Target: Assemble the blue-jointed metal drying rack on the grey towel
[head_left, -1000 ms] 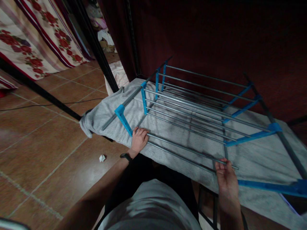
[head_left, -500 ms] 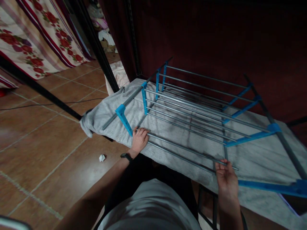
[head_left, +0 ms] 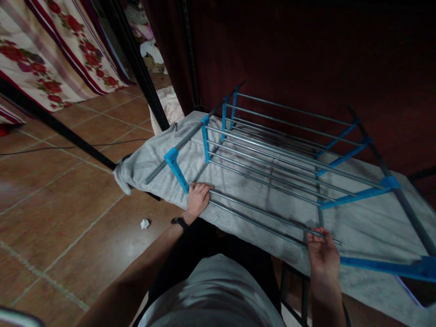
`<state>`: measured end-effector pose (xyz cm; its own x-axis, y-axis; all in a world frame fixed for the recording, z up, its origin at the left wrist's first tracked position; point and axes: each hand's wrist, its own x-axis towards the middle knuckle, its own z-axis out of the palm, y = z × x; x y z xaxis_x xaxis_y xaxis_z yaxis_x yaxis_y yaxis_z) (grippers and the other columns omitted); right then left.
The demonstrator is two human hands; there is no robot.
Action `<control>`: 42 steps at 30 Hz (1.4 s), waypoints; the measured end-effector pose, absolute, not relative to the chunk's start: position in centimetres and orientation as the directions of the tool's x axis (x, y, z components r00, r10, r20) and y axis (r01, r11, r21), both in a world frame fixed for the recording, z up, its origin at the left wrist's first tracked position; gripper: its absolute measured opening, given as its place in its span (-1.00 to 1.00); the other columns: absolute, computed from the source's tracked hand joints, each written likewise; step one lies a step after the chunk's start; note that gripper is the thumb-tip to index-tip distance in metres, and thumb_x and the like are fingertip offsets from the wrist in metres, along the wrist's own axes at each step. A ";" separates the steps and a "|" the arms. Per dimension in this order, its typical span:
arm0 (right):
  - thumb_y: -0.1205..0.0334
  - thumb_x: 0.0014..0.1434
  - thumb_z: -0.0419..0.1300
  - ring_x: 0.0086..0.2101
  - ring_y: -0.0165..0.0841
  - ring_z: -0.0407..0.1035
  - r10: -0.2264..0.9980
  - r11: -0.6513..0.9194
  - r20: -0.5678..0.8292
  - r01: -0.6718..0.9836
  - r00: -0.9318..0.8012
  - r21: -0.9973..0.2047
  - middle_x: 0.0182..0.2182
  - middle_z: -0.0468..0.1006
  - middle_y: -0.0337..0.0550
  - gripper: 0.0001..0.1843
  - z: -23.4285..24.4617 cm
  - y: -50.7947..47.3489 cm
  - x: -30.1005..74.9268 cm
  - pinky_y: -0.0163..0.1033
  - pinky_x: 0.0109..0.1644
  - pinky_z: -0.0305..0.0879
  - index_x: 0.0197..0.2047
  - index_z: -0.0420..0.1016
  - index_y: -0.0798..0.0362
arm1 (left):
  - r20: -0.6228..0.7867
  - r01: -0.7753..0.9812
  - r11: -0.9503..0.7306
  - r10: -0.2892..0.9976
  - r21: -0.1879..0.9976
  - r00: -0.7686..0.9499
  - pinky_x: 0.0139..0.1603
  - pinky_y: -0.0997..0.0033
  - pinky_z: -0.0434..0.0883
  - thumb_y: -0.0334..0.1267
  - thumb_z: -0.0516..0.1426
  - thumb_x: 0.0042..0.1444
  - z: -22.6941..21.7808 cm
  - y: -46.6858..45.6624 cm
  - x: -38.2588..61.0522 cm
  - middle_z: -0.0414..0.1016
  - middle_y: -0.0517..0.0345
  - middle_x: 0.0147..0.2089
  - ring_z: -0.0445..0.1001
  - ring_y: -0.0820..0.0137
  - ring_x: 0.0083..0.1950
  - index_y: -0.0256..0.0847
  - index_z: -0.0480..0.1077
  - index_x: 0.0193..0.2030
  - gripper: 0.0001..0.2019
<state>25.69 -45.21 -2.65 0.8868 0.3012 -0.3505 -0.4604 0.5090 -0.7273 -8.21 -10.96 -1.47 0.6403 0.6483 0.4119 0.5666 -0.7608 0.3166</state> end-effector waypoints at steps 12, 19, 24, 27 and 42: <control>0.38 0.13 0.24 -0.27 -0.52 0.47 0.277 0.507 -0.403 -0.489 0.872 -0.710 -0.32 0.53 -0.35 -0.91 -2.1 -45.0 25.6 -0.34 -0.12 0.44 -0.29 0.40 0.05 | 0.426 0.541 -0.760 0.650 0.360 0.630 0.16 0.03 0.21 -0.45 -0.05 0.18 -1.6 -10.8 -8.3 0.54 0.04 -0.08 0.42 0.19 0.02 -0.12 0.48 -0.04 -0.64; 0.39 0.16 0.20 -0.27 -0.52 0.46 0.277 0.528 -0.411 -0.495 0.869 -0.690 -0.34 0.52 -0.35 -0.93 -1.7 -44.9 25.3 -0.32 -0.09 0.44 -0.30 0.40 0.04 | 0.422 0.536 -0.757 0.654 0.374 0.628 0.16 0.04 0.22 -0.47 -0.05 0.14 -1.6 -10.8 -8.4 0.54 0.04 -0.09 0.43 0.19 0.01 -0.14 0.49 -0.05 -0.62; 0.40 0.19 0.15 -0.29 -0.51 0.47 0.258 0.529 -0.424 -0.494 0.868 -0.690 -0.33 0.52 -0.34 -0.92 -1.6 -44.9 25.3 -0.31 -0.12 0.45 -0.31 0.41 0.05 | 0.415 0.546 -0.740 0.672 0.391 0.614 0.13 0.06 0.25 -0.43 -0.04 0.15 -1.5 -10.8 -8.4 0.54 0.03 -0.08 0.42 0.18 0.02 -0.11 0.50 -0.05 -0.65; 0.41 0.20 0.14 -0.28 -0.51 0.47 0.264 0.536 -0.428 -0.501 0.864 -0.680 -0.34 0.52 -0.32 -0.91 -1.7 -45.0 25.3 -0.30 -0.11 0.46 -0.30 0.41 0.05 | 0.415 0.547 -0.736 0.677 0.399 0.607 0.12 0.07 0.26 -0.42 -0.03 0.16 -1.6 -10.7 -8.4 0.54 0.03 -0.06 0.42 0.18 0.03 -0.12 0.49 -0.05 -0.66; 0.40 0.14 0.19 -0.24 -0.48 0.48 0.296 0.539 -0.402 -0.499 0.866 -0.679 -0.30 0.54 -0.31 -0.92 -1.8 -45.2 25.2 -0.27 -0.09 0.44 -0.28 0.42 0.05 | 0.411 0.573 -0.726 0.687 0.380 0.599 0.11 0.05 0.27 -0.41 -0.01 0.15 -1.8 -10.6 -8.2 0.55 0.04 -0.06 0.42 0.17 0.02 -0.13 0.50 -0.11 -0.70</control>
